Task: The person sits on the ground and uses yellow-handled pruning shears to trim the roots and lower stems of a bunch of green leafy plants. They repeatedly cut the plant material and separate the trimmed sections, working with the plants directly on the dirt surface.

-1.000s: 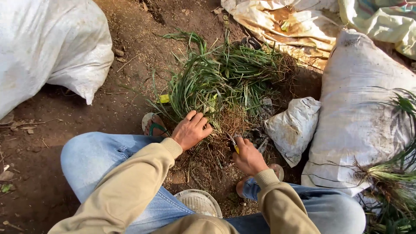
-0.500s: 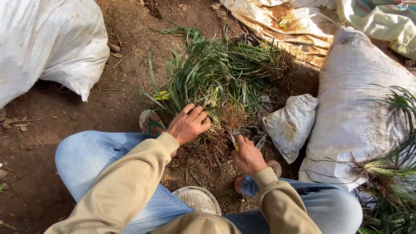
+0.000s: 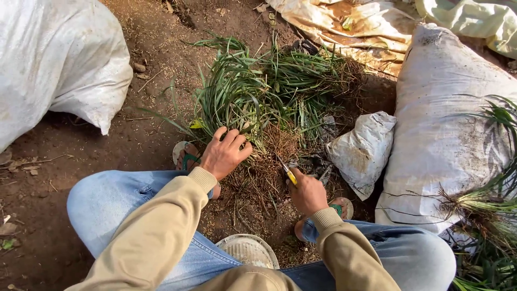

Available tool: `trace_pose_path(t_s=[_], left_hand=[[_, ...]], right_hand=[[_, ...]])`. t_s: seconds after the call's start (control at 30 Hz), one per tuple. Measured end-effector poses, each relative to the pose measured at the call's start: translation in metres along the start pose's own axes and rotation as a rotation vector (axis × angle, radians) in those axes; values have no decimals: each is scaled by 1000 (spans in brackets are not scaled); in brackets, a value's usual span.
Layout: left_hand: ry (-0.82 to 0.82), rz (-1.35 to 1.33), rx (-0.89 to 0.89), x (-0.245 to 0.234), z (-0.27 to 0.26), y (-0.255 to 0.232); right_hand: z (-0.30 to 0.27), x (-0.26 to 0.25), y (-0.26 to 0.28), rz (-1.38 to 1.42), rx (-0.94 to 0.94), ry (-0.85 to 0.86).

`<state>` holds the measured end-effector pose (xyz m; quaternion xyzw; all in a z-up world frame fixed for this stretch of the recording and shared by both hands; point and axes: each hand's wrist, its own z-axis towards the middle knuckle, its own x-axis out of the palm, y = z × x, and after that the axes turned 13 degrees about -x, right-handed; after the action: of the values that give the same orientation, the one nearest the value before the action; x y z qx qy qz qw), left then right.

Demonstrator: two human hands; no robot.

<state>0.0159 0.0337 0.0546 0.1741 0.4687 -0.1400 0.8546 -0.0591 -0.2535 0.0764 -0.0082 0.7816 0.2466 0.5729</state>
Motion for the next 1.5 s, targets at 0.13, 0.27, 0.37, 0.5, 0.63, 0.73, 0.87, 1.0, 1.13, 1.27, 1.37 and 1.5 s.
trace_pose_path(t_s=[0.13, 0.27, 0.37, 0.5, 0.63, 0.73, 0.87, 1.0, 1.13, 1.27, 1.37, 1.5], left_hand=[[25, 4, 11, 6, -3, -4], [26, 0, 30, 13, -8, -7], [31, -31, 25, 9, -9, -5], [25, -36, 12, 5, -9, -4], [-30, -77, 40, -17, 0, -2], [-45, -110, 50, -29, 3, 0], [-52, -108, 51, -31, 3, 2], [-13, -92, 62, -33, 2, 7], [31, -54, 60, -28, 1, 9], [55, -33, 92, -18, -7, 2], [50, -30, 109, -9, -9, 2], [68, -47, 101, -9, -8, 2]], right_hand=[[-2, -20, 27, -14, 148, 140], [-4, -24, 40, 100, 218, 165], [-3, -15, 24, 361, 86, 114], [-6, -45, 42, 525, 122, 99], [-6, -49, 42, 667, 44, 119], [-7, -48, 45, 700, 27, 99], [-12, -76, 64, 696, -7, 84], [-14, -42, 43, 810, -67, 99], [-8, -18, 27, 689, -88, 76], [-6, -9, 25, 451, 9, 129], [-8, -16, 24, 184, 68, 166], [-9, -2, 9, 54, 85, 164]])
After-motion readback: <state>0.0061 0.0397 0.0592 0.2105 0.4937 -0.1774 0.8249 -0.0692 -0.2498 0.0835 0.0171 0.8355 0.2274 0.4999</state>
